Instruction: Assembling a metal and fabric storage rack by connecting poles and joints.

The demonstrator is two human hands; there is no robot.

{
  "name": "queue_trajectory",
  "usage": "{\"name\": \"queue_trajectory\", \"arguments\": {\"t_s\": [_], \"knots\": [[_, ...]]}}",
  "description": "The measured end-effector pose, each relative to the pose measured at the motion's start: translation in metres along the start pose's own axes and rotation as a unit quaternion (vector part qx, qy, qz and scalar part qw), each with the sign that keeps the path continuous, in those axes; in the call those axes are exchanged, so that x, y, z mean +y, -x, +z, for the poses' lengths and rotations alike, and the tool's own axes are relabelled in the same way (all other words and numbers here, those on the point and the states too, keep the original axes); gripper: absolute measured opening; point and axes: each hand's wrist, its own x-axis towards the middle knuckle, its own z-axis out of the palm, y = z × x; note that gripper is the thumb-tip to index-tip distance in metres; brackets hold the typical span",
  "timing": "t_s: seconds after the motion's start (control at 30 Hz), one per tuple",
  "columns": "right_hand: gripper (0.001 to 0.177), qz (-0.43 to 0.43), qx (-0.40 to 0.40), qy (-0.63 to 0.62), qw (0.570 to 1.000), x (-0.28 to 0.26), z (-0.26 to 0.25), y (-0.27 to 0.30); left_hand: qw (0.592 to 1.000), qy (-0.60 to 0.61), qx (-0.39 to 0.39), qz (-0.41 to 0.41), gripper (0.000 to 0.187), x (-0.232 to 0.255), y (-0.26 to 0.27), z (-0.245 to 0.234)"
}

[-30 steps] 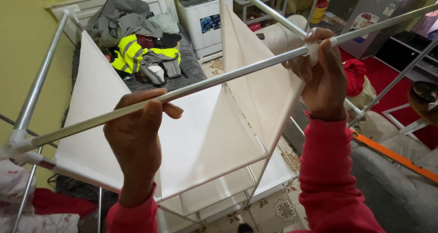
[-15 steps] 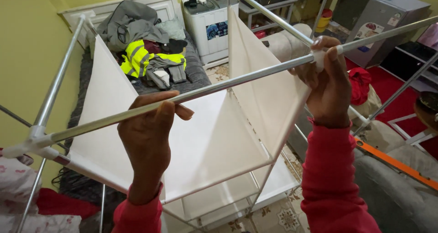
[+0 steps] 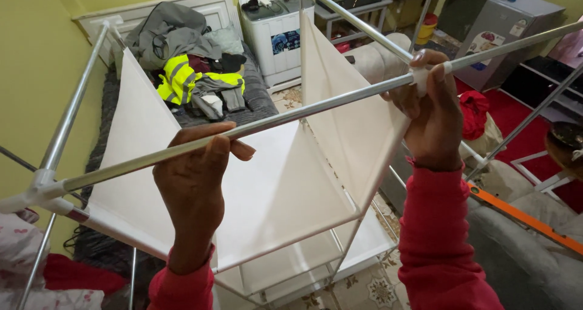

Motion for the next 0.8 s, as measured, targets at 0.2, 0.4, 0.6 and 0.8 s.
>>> {"name": "queue_trajectory", "arguments": {"t_s": [0.2, 0.4, 0.6, 0.8], "knots": [[0.032, -0.003, 0.003, 0.009, 1.0, 0.002, -0.004, 0.001, 0.999, -0.047, 0.002, -0.004, 0.019, 0.007, -0.002, 0.003], [0.032, -0.013, 0.001, 0.008, 1.0, 0.001, 0.005, 0.002, 1.0, -0.016, -0.013, 0.012, 0.021, 0.001, -0.001, 0.002], [0.03, -0.016, 0.013, 0.0, 1.0, 0.006, 0.013, 0.001, 0.999, 0.044, -0.015, -0.024, 0.021, -0.003, -0.005, 0.006], [0.027, -0.015, 0.029, -0.01, 0.999, 0.011, 0.015, 0.002, 0.998, 0.061, -0.01, -0.032, 0.02, -0.009, -0.006, 0.014]]}}
